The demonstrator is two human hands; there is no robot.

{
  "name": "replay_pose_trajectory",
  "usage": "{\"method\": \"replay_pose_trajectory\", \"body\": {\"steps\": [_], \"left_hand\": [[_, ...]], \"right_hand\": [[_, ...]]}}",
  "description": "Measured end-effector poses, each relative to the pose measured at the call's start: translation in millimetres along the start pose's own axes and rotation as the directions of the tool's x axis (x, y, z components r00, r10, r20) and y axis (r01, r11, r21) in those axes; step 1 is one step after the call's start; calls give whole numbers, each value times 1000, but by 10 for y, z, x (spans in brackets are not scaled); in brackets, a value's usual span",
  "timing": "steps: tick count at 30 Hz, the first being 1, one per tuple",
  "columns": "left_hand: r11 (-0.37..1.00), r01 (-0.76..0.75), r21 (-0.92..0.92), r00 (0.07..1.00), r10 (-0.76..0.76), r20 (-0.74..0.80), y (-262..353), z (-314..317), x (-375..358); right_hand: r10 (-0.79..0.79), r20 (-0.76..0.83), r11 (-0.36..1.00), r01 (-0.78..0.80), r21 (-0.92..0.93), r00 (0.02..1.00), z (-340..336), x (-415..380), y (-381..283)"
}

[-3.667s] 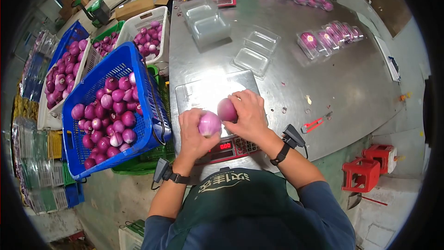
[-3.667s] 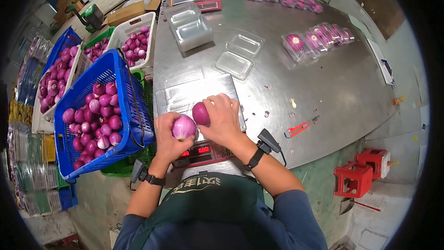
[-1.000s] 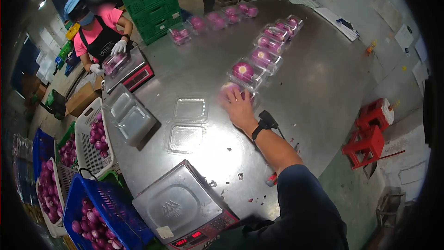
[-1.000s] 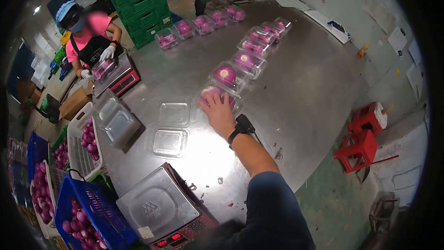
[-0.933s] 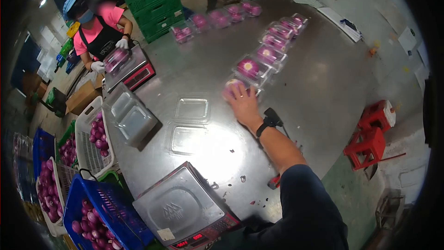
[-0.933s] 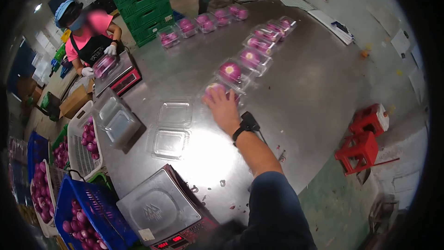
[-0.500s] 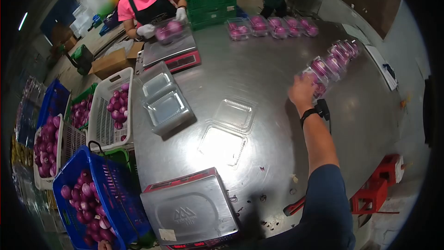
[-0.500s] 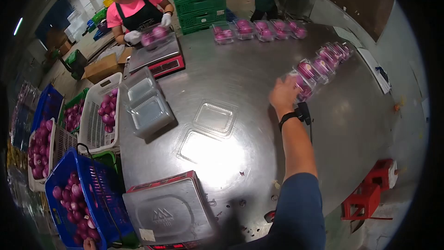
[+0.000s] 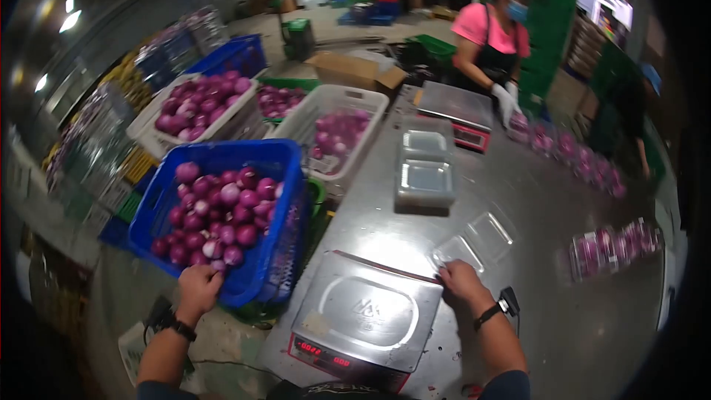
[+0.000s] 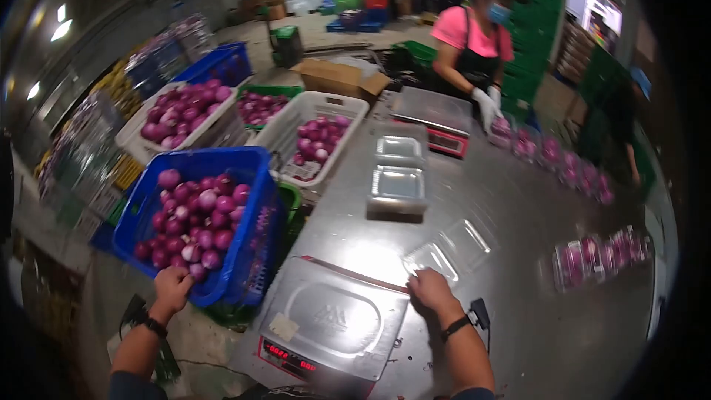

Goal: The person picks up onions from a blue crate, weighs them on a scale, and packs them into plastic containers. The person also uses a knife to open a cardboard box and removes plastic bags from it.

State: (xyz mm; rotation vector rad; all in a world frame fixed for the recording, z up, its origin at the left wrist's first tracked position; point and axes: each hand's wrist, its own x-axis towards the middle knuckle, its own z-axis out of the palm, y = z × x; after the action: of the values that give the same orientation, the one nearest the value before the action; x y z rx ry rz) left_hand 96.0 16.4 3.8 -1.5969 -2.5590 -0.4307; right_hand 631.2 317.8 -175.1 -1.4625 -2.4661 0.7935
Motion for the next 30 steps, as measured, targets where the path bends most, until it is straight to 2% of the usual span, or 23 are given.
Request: {"method": "replay_pose_trajectory", "body": {"steps": [1, 3, 6, 10, 11, 12, 14, 16, 17, 18, 20, 21, 22, 24, 25, 28, 30], "left_hand": [[1000, -1, -18, 1000, 1, -16, 30, -28, -6], [1000, -6, -19, 1000, 6, -15, -1, -26, -8], [999, 34, 11, 999, -34, -13, -52, -5, -2], [1000, 6, 20, 1000, -6, -11, -35, -35, -2], [1000, -9, -5, 998, 9, -67, -44, -14, -22], [1000, 9, -20, 999, -10, -48, -47, -13, -24], [1000, 16, -15, 1000, -16, -20, -63, 7, -29], [1000, 12, -18, 1000, -12, -28, -64, 11, -32], [1000, -12, -11, 999, 12, -46, -69, 8, -36], [1000, -3, -16, 999, 3, -39, -81, 14, -45], [998, -58, -26, 994, 55, -90, -97, 24, -41], [999, -43, -19, 998, 42, -47, -55, -48, -27], [999, -36, -25, 998, 35, -43, -53, -66, -22], [999, -27, 26, 997, 25, 74, -80, -75, -14], [1000, -24, 18, 997, 23, 79, -77, -69, -7], [996, -79, -30, 994, 81, 68, -136, -46, 2], [992, -114, -47, 990, 117, 80, -186, -80, 33]], "right_hand": [[13, -42, 995, -17, -99, 999, 42, -5, 13], [-74, -187, 983, 40, -177, 980, 34, -65, 24], [-38, -278, 952, -50, -301, 960, 126, -46, 196], [-64, -316, 960, -28, -279, 947, 148, -65, 222], [-16, -321, 958, -77, -276, 947, 126, -72, 195], [39, -322, 951, -134, -277, 946, 108, -126, 177], [17, -334, 948, -121, -293, 942, 39, -197, 137], [-127, -513, 974, 10, -225, 849, -34, -175, 40], [-241, -521, 959, 116, -260, 819, -144, -224, -145], [-244, -510, 957, 118, -265, 825, -242, -308, -413], [-321, -510, 945, 233, -229, 798, -366, -530, -1078], [-304, -463, 953, 271, -139, 833, -357, -666, -1370], [-361, -346, 931, 314, -186, 866, -334, -785, -1573], [-490, -299, 870, 480, -114, 818, -129, -981, -1977], [-483, -170, 876, 474, -89, 859, -83, -1093, -2193], [-431, 43, 893, 433, -125, 901, 226, -1290, -2529], [-389, 73, 916, 394, -71, 918, 343, -1331, -2689]]}}
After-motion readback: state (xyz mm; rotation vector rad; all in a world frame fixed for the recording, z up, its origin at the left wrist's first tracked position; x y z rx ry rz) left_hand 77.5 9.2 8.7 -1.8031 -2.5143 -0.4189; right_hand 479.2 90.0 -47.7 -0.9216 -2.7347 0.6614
